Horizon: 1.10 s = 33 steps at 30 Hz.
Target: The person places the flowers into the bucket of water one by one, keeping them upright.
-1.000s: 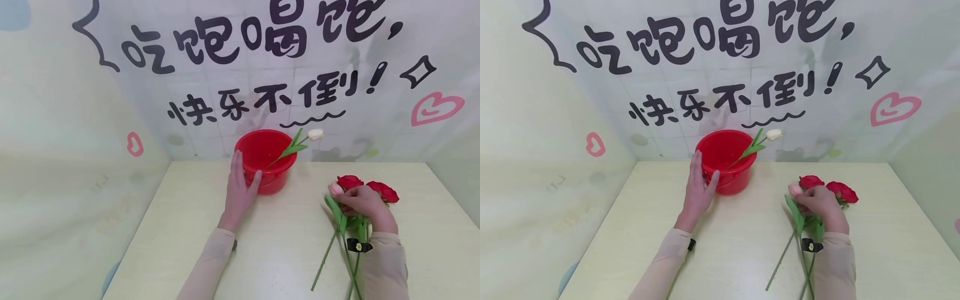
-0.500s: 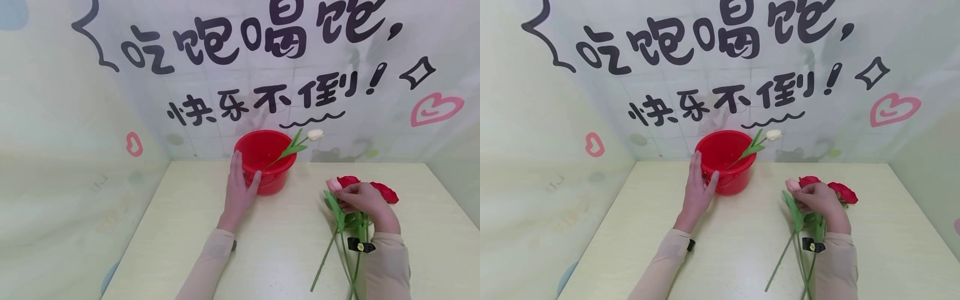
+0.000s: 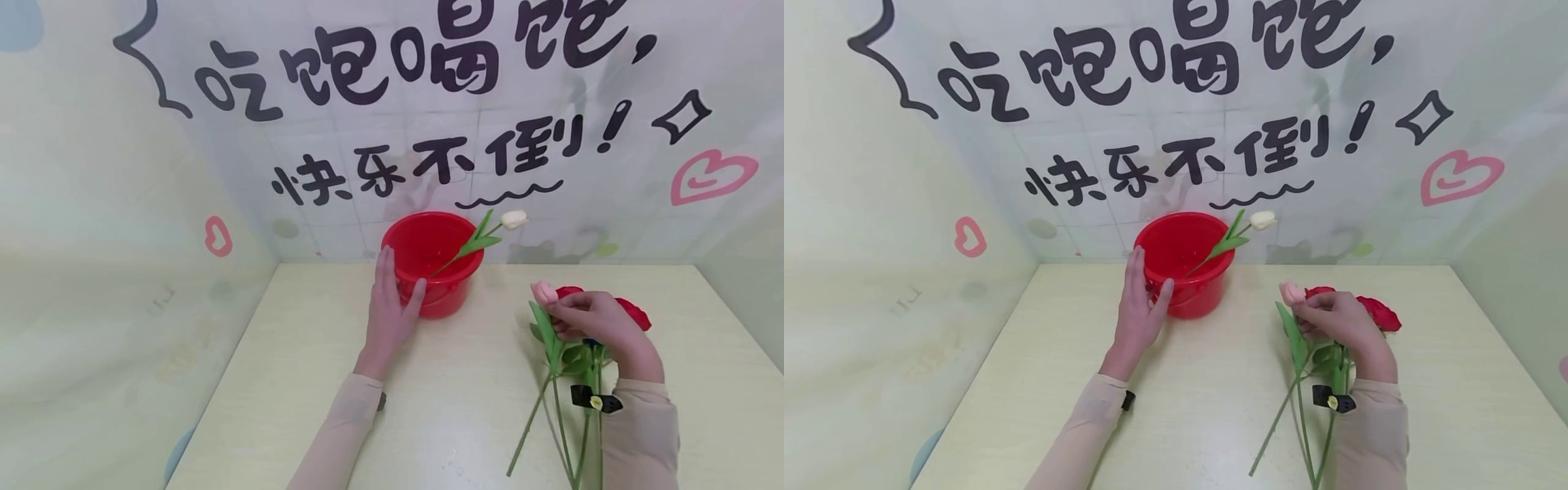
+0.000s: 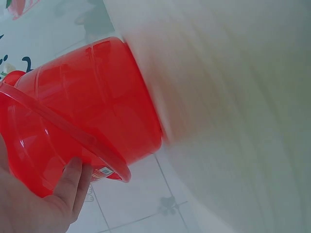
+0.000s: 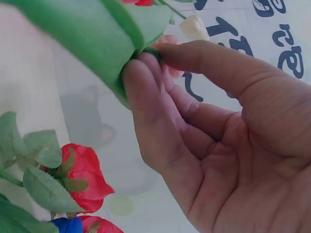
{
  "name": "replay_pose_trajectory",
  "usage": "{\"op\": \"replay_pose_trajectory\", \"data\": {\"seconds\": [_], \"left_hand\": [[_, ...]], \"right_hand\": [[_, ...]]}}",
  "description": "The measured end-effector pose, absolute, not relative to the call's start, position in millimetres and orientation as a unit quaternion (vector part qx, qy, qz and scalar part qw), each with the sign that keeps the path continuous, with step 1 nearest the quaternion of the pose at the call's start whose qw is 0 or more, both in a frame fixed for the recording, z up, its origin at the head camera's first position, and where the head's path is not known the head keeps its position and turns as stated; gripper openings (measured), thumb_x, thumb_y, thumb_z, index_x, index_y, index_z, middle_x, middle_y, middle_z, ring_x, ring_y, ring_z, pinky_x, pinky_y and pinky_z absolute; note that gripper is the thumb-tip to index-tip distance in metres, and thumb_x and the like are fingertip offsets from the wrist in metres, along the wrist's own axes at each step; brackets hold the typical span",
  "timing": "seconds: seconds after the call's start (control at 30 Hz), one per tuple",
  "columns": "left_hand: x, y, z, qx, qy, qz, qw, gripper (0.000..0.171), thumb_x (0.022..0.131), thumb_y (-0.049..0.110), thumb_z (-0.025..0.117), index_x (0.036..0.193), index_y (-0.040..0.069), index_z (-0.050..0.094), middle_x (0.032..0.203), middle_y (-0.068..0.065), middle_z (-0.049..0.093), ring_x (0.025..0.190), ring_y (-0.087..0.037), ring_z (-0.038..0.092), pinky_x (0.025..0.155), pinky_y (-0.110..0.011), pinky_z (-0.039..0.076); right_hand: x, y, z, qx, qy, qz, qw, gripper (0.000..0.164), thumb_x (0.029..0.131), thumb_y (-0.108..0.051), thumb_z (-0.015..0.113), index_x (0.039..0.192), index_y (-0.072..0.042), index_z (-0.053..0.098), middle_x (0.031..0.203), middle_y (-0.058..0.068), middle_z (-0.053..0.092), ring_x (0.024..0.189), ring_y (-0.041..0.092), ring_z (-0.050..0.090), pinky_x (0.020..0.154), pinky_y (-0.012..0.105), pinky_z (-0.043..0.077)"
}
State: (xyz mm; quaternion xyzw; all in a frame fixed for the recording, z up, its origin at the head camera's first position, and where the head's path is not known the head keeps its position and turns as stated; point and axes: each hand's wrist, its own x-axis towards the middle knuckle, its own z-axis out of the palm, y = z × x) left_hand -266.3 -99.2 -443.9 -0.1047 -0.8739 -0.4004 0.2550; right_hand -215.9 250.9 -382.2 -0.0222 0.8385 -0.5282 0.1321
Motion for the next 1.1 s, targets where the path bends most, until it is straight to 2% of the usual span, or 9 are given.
{"op": "replay_pose_trajectory", "data": {"seconds": [0.23, 0.5, 0.63, 0.73, 0.97, 1.1], "left_hand": [[-266.4, -99.6, -444.0, -0.105, -0.875, -0.398, 0.255, 0.097, 0.087, 0.049, 0.069, 0.159, 0.024, 0.010, 0.160, 0.008, 0.020, 0.140, -0.011, 0.028, 0.092, -0.036, 0.053], [-266.2, -99.6, -444.4, -0.106, -0.873, -0.398, 0.262, 0.097, 0.086, 0.047, 0.071, 0.159, 0.025, 0.011, 0.160, 0.007, 0.021, 0.140, -0.011, 0.029, 0.091, -0.036, 0.053], [-266.0, -99.2, -443.3, -0.109, -0.872, -0.401, 0.258, 0.097, 0.087, 0.047, 0.071, 0.159, 0.024, 0.011, 0.160, 0.008, 0.020, 0.140, -0.011, 0.029, 0.091, -0.037, 0.053], [-265.9, -98.3, -442.9, -0.111, -0.873, -0.402, 0.254, 0.097, 0.087, 0.048, 0.070, 0.159, 0.024, 0.010, 0.160, 0.009, 0.020, 0.141, -0.011, 0.028, 0.091, -0.037, 0.053], [-261.8, -97.7, -443.1, -0.112, -0.868, -0.414, 0.250, 0.100, 0.085, 0.047, 0.072, 0.159, 0.026, 0.009, 0.160, 0.008, 0.021, 0.140, -0.012, 0.029, 0.090, -0.037, 0.054], [-262.0, -97.2, -441.9, -0.112, -0.865, -0.415, 0.257, 0.100, 0.085, 0.048, 0.073, 0.159, 0.026, 0.010, 0.159, 0.008, 0.022, 0.140, -0.011, 0.029, 0.089, -0.036, 0.054]], "right_hand": [[-215.6, 249.3, -375.3, -0.028, 0.826, -0.550, 0.119, 0.056, 0.094, -0.040, 0.066, 0.121, 0.008, 0.060, 0.099, 0.012, 0.069, 0.085, 0.022, 0.070, 0.079, 0.035, 0.058], [-217.8, 249.2, -372.8, -0.042, 0.810, -0.576, 0.099, 0.058, 0.096, -0.040, 0.063, 0.125, 0.010, 0.056, 0.099, 0.008, 0.071, 0.085, 0.022, 0.072, 0.080, 0.030, 0.058], [-217.9, 249.6, -371.9, -0.044, 0.798, -0.595, 0.081, 0.056, 0.096, -0.038, 0.064, 0.123, 0.010, 0.057, 0.098, 0.007, 0.070, 0.085, 0.021, 0.072, 0.080, 0.032, 0.058], [-217.2, 250.8, -371.0, -0.038, 0.777, -0.625, 0.069, 0.051, 0.096, -0.035, 0.065, 0.121, 0.009, 0.057, 0.097, 0.004, 0.070, 0.084, 0.019, 0.071, 0.080, 0.032, 0.058], [-217.0, 252.1, -369.4, -0.040, 0.710, -0.702, 0.044, 0.030, 0.095, -0.027, 0.067, 0.112, -0.003, 0.065, 0.095, 0.003, 0.071, 0.083, 0.015, 0.070, 0.078, 0.030, 0.058], [-217.7, 252.4, -368.1, -0.042, 0.685, -0.727, 0.027, 0.027, 0.095, -0.025, 0.066, 0.111, -0.004, 0.065, 0.095, 0.003, 0.071, 0.083, 0.014, 0.071, 0.079, 0.029, 0.058]]}}
